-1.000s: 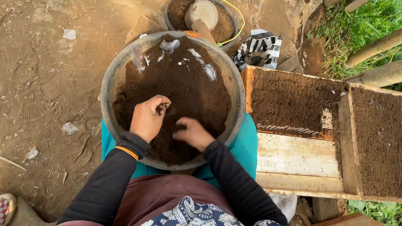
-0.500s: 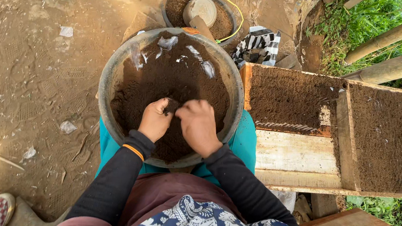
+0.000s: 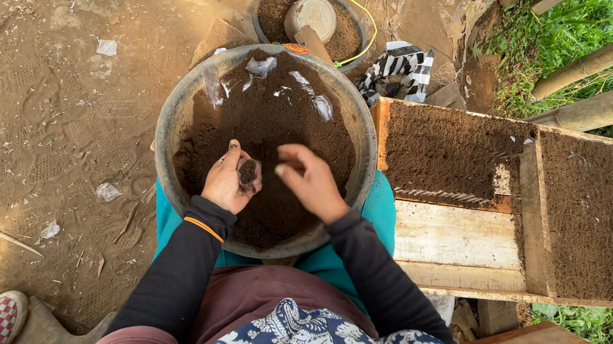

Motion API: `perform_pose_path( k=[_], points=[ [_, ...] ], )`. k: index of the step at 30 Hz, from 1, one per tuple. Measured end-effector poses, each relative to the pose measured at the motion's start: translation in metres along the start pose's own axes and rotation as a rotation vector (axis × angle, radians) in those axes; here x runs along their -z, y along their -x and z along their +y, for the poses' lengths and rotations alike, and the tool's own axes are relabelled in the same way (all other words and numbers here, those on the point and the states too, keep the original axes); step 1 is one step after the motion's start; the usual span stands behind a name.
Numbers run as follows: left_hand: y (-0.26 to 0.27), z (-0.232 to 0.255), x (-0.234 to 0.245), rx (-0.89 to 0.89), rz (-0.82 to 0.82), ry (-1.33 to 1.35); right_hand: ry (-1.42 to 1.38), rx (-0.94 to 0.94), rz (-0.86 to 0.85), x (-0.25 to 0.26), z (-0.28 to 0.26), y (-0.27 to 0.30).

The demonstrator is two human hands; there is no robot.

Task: The person scoops dark soil from a large basin and fills small, clear plastic packets with it. They then place the filled packets into a wooden tray that is already partially filled with soil.

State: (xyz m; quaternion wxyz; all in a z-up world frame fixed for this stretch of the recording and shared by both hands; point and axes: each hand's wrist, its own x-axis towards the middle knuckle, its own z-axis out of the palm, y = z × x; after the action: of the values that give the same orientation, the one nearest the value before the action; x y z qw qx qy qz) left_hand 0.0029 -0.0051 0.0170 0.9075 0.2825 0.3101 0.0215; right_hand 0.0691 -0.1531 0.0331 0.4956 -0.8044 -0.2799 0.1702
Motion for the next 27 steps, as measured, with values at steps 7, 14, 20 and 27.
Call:
perform_pose_path(
  k=[7,14,20,27],
  points=[
    [-0.020,-0.012,0.010,-0.224,0.076,0.021,0.234,-0.321,-0.499,-0.061,0.096,0.003],
    [0.001,-0.005,0.002,0.059,0.202,0.130,-0.645,-0.414,0.138,-0.024,0.022,0.000],
    [-0.005,-0.018,0.000,0.271,0.217,0.319,-0.831,-0.170,0.382,-0.024,0.003,-0.025],
    [-0.001,-0.011,-0.011,0.274,0.249,0.391,-0.153,-0.007,0.289,-0.026,-0.021,-0.003]
  ],
)
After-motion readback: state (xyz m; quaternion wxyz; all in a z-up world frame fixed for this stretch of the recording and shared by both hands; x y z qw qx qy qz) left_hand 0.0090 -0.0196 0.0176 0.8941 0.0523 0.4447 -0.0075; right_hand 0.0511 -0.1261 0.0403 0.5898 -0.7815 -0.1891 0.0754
